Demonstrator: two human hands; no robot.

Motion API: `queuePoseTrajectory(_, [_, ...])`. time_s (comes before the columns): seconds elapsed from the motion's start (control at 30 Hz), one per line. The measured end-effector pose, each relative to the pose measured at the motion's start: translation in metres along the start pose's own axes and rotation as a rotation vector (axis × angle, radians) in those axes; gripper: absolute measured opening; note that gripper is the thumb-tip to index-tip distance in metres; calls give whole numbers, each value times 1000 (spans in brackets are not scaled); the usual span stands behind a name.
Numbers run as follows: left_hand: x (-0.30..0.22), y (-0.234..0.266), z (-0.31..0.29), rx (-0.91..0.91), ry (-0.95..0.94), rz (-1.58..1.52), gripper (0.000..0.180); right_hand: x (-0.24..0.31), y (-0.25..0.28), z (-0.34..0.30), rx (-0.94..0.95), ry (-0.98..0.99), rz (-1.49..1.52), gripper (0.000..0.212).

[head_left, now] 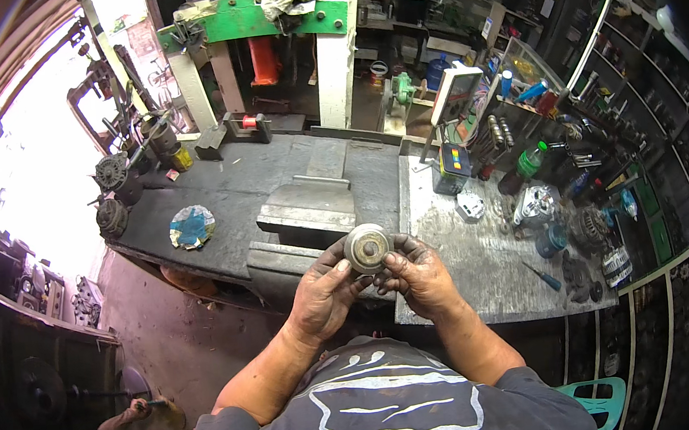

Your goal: The person operates a green drill press to work on a metal part, then removes the part and walks to a workbench. They place the part in a bench vise, tighten it, and use a cloth to wipe the surface of the part.

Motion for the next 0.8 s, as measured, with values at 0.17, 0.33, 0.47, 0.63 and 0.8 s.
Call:
queuePoseTrajectory(0.17, [-61, 17, -18, -151, -361, 574, 44, 7, 16, 27, -63, 233, -555, 29])
queuePoseTrajectory(0.33, [-155, 106, -101, -441, -1040, 711, 29, -3, 33, 56, -171, 275, -857, 30])
queuePoseTrajectory(0.47, [-128, 253, -151, -965, -612, 760, 29, -7, 24, 72, -103, 319, -1085, 28])
queuePoseTrajectory(0.63, [50, 369, -161, -960, 211, 0, 63, -8, 11, 80, -60, 272, -1151, 33])
queuePoseTrajectory(0.8, [49, 384, -132, -781, -71, -392, 39, -7, 5, 81, -60, 189, -1100, 33])
Point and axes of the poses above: each hand's wrist, its own z-axis towards the middle knuckle, its own y-axis out of the back of the hand, x = y × z, the point moved 9 cm from there along z, towards the middle knuckle, and after that the axes turned 15 degrees about -z, right-handed, at the moved point
